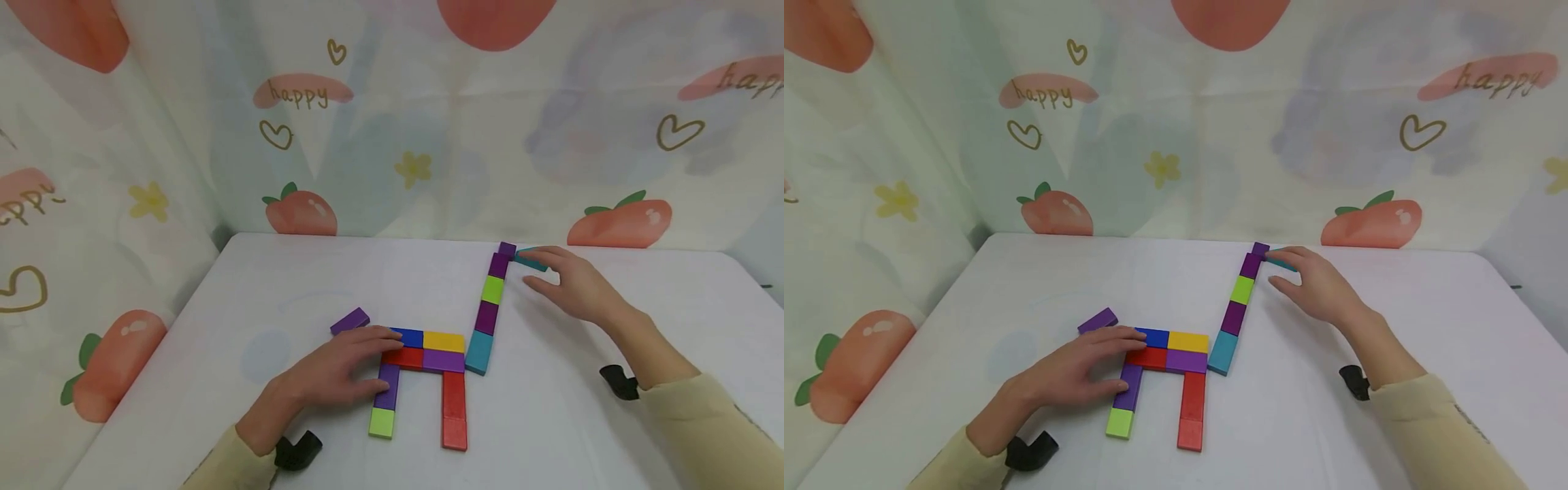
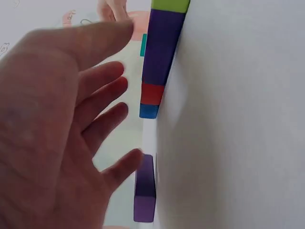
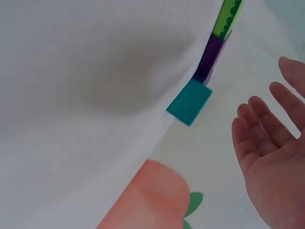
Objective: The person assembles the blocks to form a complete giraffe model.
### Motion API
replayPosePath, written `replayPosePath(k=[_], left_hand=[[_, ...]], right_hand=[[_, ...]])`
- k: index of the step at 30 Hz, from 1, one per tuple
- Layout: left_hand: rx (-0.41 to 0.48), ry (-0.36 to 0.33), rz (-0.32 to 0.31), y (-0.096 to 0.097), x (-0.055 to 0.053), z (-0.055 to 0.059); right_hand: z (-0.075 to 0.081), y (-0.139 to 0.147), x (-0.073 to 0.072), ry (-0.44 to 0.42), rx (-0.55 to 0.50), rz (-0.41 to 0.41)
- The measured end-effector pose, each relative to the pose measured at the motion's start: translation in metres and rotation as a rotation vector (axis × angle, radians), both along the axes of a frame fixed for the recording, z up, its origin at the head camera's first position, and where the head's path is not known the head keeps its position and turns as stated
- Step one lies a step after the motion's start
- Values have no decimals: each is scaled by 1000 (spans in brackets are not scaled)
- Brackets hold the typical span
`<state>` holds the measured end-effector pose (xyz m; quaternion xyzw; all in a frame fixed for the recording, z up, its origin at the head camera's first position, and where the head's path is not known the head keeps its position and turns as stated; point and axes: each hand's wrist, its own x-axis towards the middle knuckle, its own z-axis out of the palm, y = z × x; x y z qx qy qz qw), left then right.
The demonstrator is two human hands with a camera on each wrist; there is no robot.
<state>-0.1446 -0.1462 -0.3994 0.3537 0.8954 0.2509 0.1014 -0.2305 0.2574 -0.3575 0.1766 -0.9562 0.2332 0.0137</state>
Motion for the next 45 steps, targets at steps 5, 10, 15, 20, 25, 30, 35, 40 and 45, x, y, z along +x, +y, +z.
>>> replayPosePath(k=[5, 10, 15, 20, 25, 30, 35, 40, 45], left_hand=[[44, 99, 116, -8, -1, 1], [98, 202, 182, -21, -6, -1], [106, 234, 234, -31, -13, 0], [64, 189, 264, -38, -21, 2], [59, 139, 271, -41, -29, 1], [69, 101, 252, -43, -36, 1], [14, 80, 248, -43, -42, 0], [-23, 49, 243, -43, -45, 1], [-27, 38, 240, -44, -44, 3]], right_hand=[[-1, -15, 15, 14, 6, 68], [-1, -29, 30, -5, -7, 124], [-3, -43, 46, 13, -11, 181], [-7, -57, 62, 25, 9, 260], [-14, -69, 74, 59, 45, 334], [-21, -79, 82, 80, 101, 399], [-25, -84, 88, 92, 158, 428], [-25, -87, 93, 111, 211, 422], [-25, -89, 97, 146, 269, 434]])
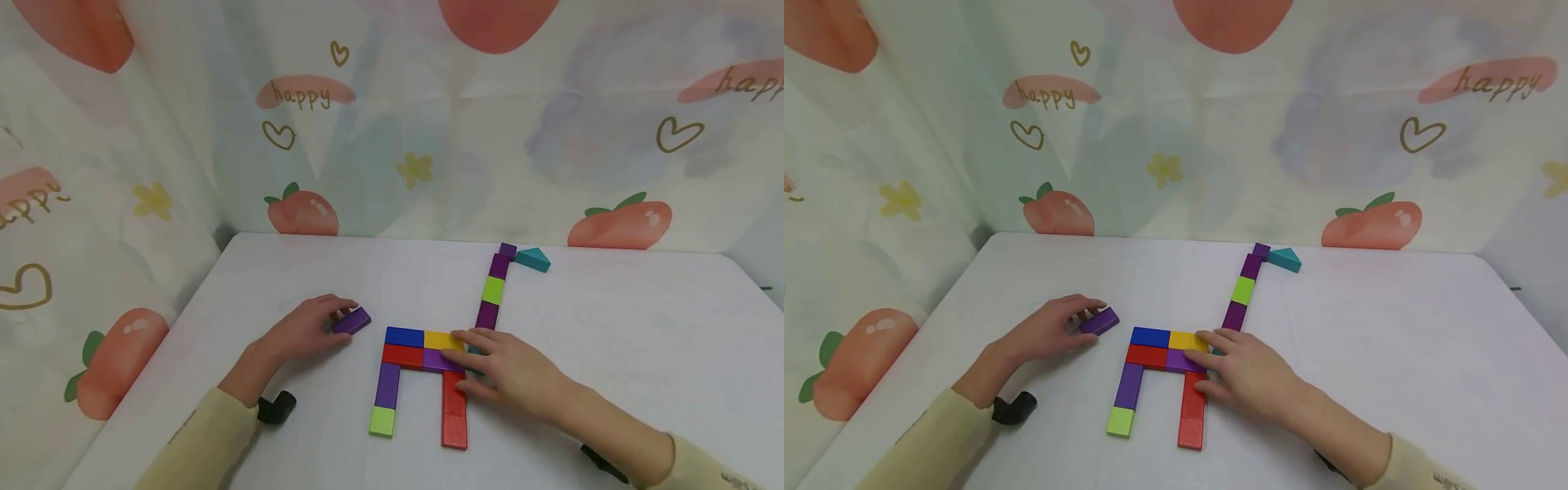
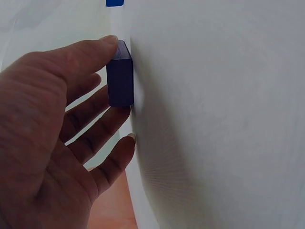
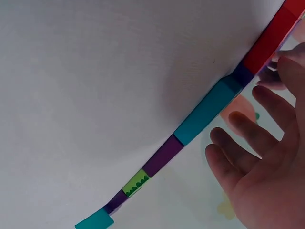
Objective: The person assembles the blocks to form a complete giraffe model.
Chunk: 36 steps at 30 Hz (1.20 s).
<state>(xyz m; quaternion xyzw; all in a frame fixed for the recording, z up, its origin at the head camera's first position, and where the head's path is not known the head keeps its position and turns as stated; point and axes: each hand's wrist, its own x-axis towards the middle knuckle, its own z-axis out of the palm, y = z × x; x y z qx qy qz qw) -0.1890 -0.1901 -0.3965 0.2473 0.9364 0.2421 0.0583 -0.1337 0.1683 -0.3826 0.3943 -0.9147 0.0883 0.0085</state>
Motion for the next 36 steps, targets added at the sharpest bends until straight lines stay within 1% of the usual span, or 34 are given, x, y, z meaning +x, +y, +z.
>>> replayPosePath(k=[4, 9, 14, 20, 26, 32, 36], left_hand=[[2, -7, -2, -1, -1, -1], [10, 0, -17, -3, 0, -1], [22, 16, -26, -4, 3, 0], [55, 0, -42, -2, 8, 0], [34, -10, -45, 2, 13, -1], [2, 3, -58, 4, 14, -1], [-37, 18, -62, 5, 15, 0]], right_hand=[[-2, -1, 1, 6, 32, -3], [-3, -1, 2, -2, 42, -10], [-3, -1, 2, 0, 39, 2], [-3, 0, 2, 6, 45, 4], [-1, -1, 1, -11, 56, 9], [-1, -1, 1, -2, 62, 11], [-1, -1, 1, 8, 65, 18]])
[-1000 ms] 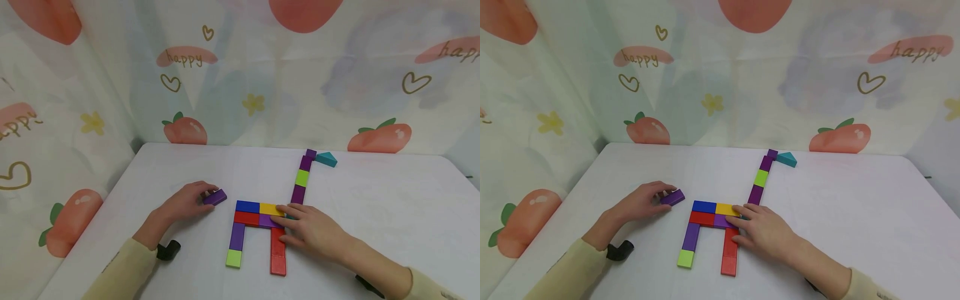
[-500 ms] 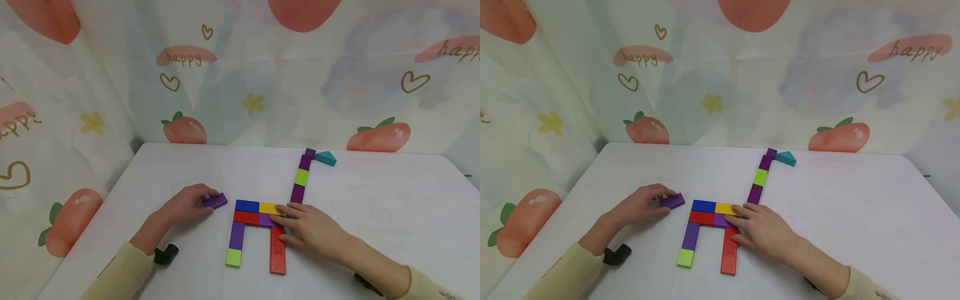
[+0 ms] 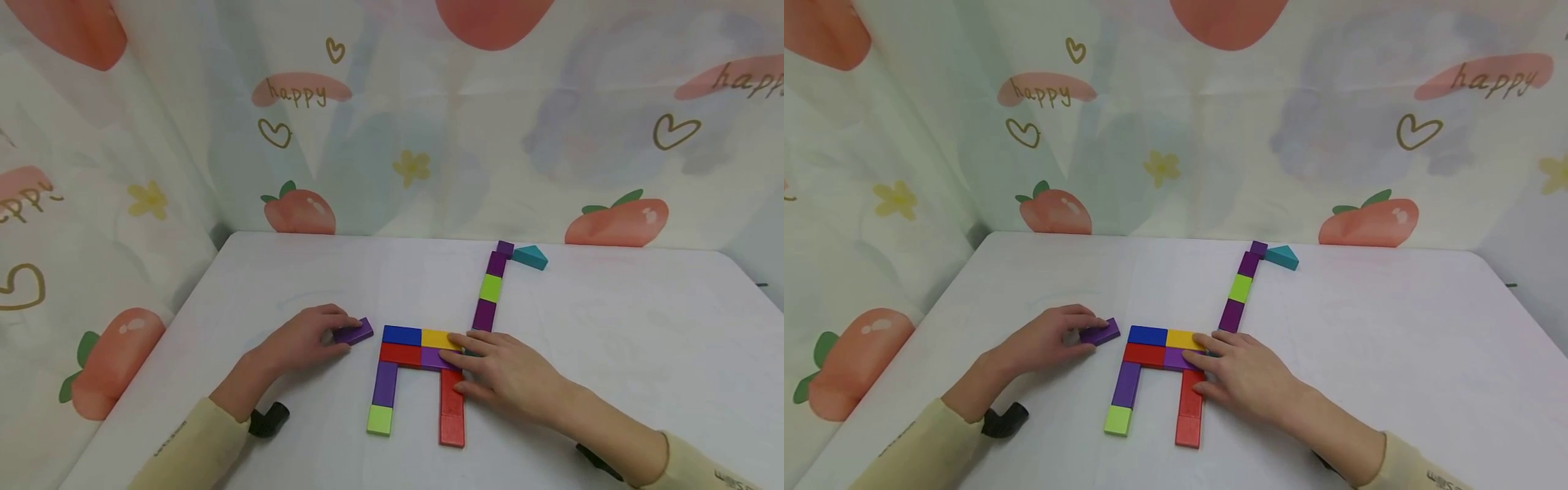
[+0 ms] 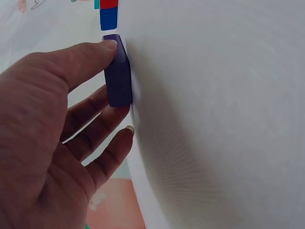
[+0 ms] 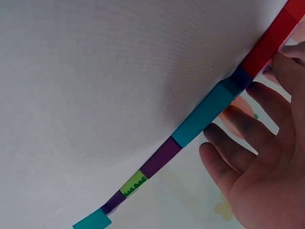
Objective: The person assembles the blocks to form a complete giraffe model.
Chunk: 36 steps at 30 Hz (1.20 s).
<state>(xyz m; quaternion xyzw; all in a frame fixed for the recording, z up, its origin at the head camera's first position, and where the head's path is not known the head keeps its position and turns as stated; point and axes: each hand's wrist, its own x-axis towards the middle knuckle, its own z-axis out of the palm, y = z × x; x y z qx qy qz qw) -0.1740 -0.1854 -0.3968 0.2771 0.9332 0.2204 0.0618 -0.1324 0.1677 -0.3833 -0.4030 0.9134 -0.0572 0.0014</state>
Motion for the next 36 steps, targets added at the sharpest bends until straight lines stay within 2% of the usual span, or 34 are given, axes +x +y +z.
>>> replayPosePath(k=[7, 18, 23, 36], left_hand=[[-45, -5, 11, 5, 4, 2], [-26, -49, -29, 12, 10, 3], [-16, -36, -51, 14, 12, 3], [-17, -28, -56, 13, 12, 2]], right_hand=[[1, 0, 1, 7, 4, 2], [0, -1, 1, 12, 19, 4], [0, -1, 0, 16, 19, 8], [-1, -1, 0, 10, 19, 4]])
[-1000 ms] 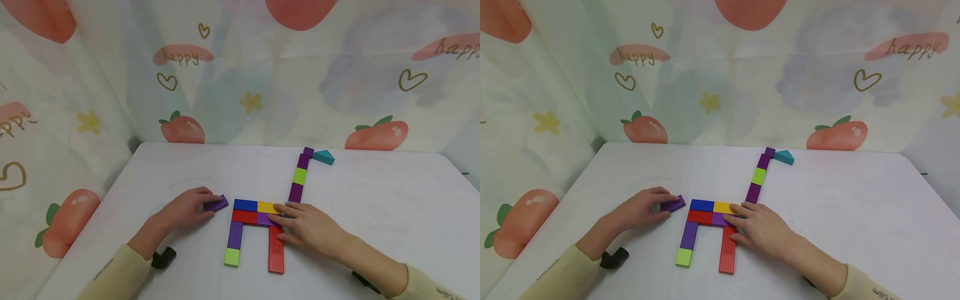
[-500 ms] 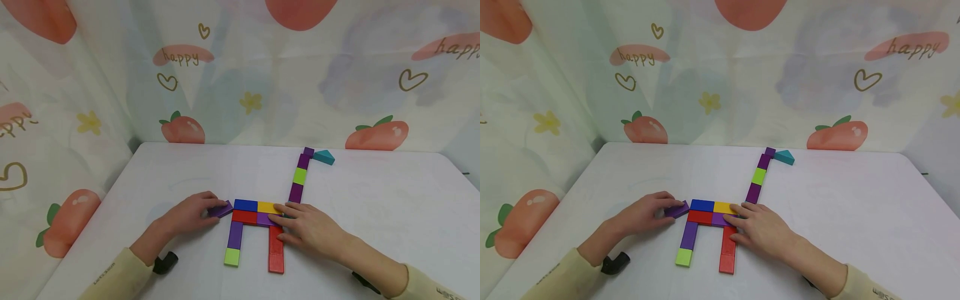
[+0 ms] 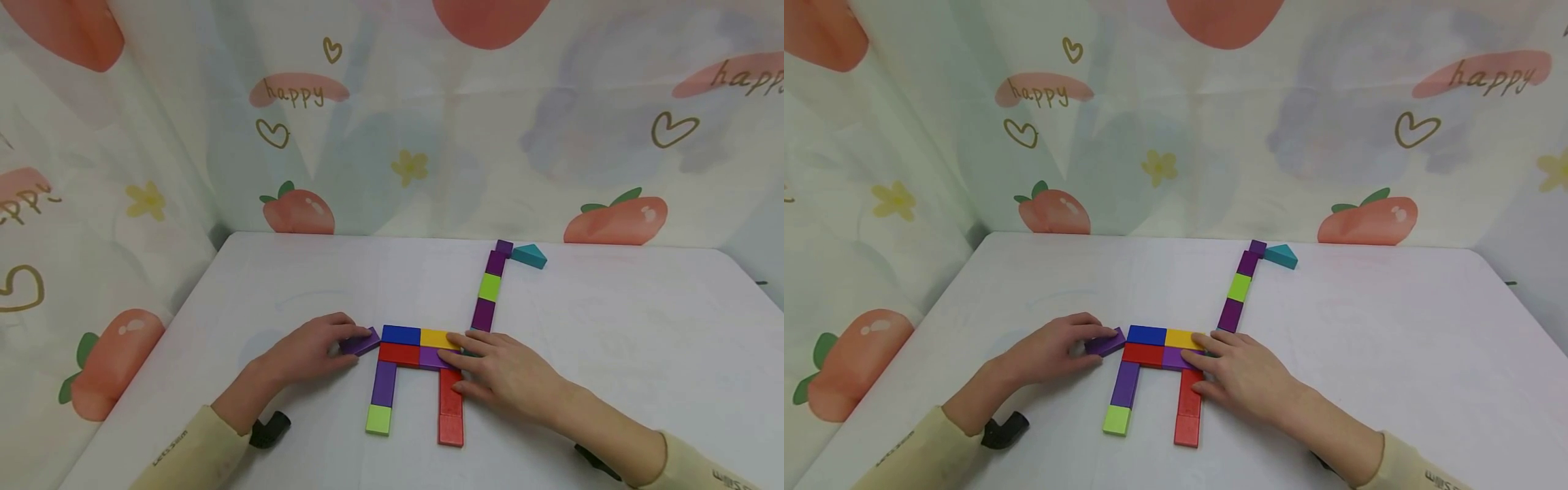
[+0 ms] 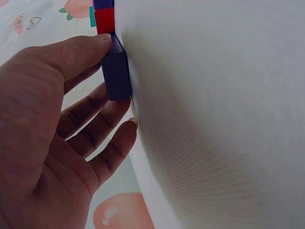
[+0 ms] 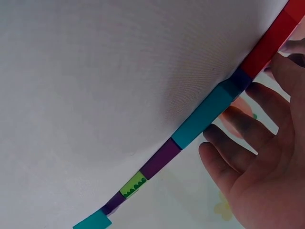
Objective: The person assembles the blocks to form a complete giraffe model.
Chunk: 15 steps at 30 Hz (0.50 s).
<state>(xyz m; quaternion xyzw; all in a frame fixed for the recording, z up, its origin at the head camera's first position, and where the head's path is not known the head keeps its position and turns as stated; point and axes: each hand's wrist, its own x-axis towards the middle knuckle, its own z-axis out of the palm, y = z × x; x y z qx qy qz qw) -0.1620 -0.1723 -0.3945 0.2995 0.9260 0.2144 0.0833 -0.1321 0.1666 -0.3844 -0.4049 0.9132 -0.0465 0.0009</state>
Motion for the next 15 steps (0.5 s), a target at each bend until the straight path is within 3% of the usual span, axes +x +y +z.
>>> replayPosePath(k=[15], left_hand=[[-22, -20, 29, 2, 2, 3]], right_hand=[[0, 1, 0, 15, -2, 10]])
